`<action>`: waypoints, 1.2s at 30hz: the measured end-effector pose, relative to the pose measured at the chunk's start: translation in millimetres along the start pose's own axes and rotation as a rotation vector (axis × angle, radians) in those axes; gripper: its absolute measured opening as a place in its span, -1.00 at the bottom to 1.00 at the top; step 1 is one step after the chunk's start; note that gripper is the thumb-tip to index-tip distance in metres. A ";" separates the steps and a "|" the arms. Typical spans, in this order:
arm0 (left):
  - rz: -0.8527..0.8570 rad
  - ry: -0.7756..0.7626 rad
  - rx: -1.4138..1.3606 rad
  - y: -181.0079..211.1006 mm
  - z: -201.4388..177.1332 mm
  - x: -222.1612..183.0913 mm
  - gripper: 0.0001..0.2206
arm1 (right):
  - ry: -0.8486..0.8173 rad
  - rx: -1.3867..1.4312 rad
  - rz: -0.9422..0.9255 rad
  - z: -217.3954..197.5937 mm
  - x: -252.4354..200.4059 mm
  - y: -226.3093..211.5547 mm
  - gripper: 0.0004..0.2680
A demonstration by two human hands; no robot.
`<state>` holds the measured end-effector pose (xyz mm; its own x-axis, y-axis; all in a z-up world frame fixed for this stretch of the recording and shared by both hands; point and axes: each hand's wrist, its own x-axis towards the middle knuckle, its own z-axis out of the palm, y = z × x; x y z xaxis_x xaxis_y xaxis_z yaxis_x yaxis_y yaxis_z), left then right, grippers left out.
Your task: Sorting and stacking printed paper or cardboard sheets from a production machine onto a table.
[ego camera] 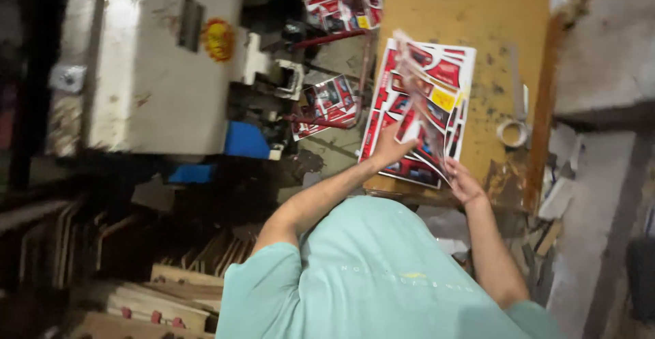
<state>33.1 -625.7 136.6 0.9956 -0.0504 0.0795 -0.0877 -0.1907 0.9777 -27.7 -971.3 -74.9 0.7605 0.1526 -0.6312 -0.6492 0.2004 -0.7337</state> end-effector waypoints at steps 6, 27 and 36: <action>-0.030 0.040 -0.240 37.5 -136.1 -13.2 -0.58 | -0.423 0.361 -0.047 217.5 -65.2 -140.6 -0.50; -0.891 0.844 0.027 -187.3 -496.6 7.9 -0.73 | 0.248 -0.721 -0.265 600.1 139.2 -86.9 -0.67; -0.769 1.113 -0.346 -336.4 -550.4 -53.8 -0.64 | -0.145 -0.805 -0.671 567.9 60.6 -170.1 -0.82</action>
<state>27.8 -19.2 -89.7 0.3077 0.7822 -0.5417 0.3370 0.4429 0.8309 137.1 -446.6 154.5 0.9269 0.3735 -0.0373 0.1272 -0.4062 -0.9049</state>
